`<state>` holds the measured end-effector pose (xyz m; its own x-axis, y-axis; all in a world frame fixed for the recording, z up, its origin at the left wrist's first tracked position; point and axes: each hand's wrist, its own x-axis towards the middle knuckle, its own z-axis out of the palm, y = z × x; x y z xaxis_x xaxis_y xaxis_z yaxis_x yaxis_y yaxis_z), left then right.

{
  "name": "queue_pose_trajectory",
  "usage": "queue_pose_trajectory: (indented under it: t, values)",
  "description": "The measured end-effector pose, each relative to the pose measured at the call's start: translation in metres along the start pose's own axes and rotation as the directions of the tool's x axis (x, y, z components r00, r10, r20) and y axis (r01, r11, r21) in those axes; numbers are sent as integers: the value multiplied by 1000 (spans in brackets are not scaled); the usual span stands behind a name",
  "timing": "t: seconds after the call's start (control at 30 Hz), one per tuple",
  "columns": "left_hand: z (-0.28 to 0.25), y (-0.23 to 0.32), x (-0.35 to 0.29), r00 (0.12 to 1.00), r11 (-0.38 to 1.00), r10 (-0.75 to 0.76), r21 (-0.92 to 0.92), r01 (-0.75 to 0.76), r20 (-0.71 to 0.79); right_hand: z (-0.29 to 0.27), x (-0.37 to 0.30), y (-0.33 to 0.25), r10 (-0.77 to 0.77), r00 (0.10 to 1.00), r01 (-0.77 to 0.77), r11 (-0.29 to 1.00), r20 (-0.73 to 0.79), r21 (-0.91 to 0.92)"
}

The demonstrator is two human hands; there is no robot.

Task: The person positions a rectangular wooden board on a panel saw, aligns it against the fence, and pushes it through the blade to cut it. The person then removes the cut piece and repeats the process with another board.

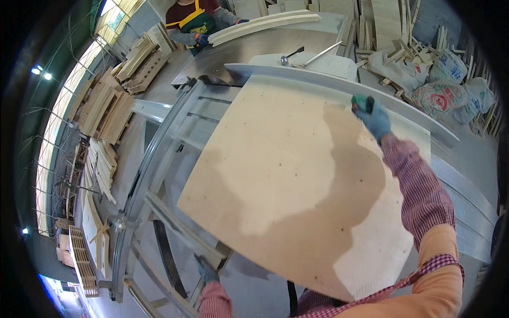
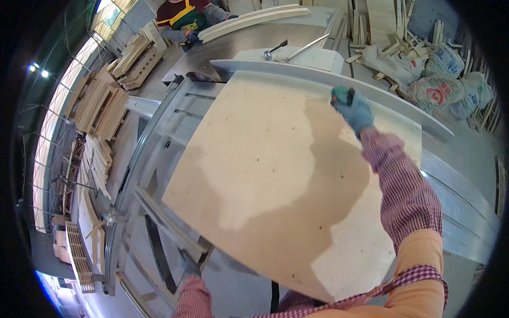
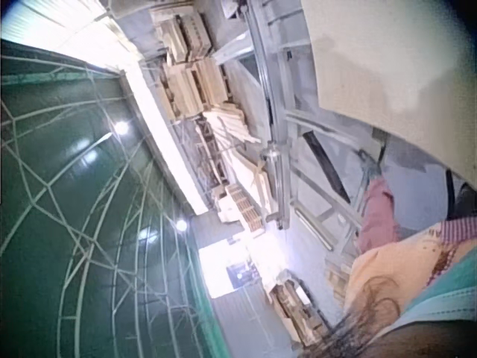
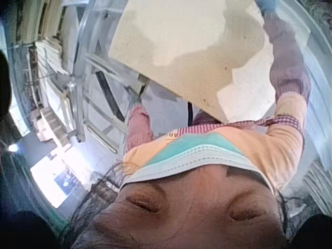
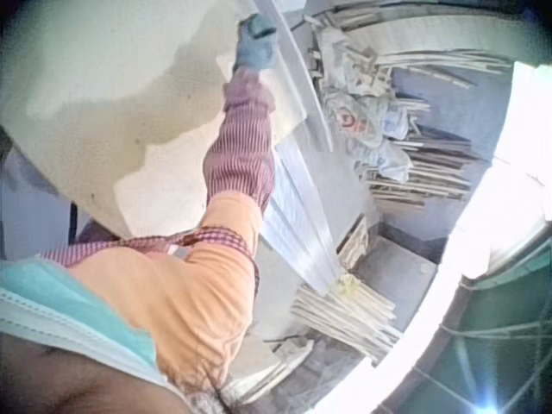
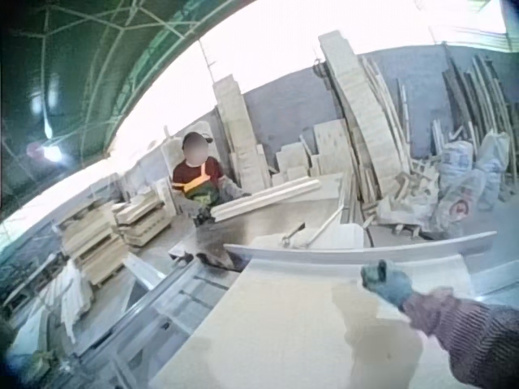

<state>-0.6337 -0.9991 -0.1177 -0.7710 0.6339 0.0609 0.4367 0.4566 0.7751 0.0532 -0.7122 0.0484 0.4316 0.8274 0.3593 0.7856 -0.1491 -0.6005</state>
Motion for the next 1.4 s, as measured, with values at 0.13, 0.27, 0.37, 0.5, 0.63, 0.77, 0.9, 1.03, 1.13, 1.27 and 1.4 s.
queue_pose_trajectory:
  t: [0.13,0.27,0.37,0.5,0.63,0.77,0.9,1.03,1.13,1.27,1.4]
  values:
    - [8,-15,3,913,844,-405,-367,391,41,51,106,-30,253,967,-239,907,-5,-348]
    - [21,-2,9,865,770,-499,-432,469,50,107,164,-22,305,952,-287,887,-7,-362]
    - [39,6,15,843,737,-532,-445,509,84,127,198,7,188,958,-137,963,215,-231]
    - [37,11,12,820,700,-563,-468,539,102,118,154,-5,-466,884,418,743,44,-523]
    - [21,7,3,805,666,-578,-491,561,135,61,25,10,-649,760,648,753,30,-118]
    - [7,12,0,813,646,-542,-514,564,211,-81,-148,57,-483,843,535,798,238,-276]
    - [2,9,-5,805,652,-518,-474,591,291,-177,-323,138,-115,973,175,932,198,-318]
    - [-6,-43,9,899,842,-388,-318,435,202,-173,-365,121,-164,944,242,934,287,-262]
    - [14,-46,6,917,841,-355,-366,398,183,-171,-373,139,-61,966,96,987,250,-129]
    - [7,-81,11,968,968,-238,-62,243,76,-169,-373,140,-8,970,27,997,242,-76]
    - [5,-98,-2,997,997,-81,18,81,11,-158,-373,146,-20,978,31,998,208,-52]
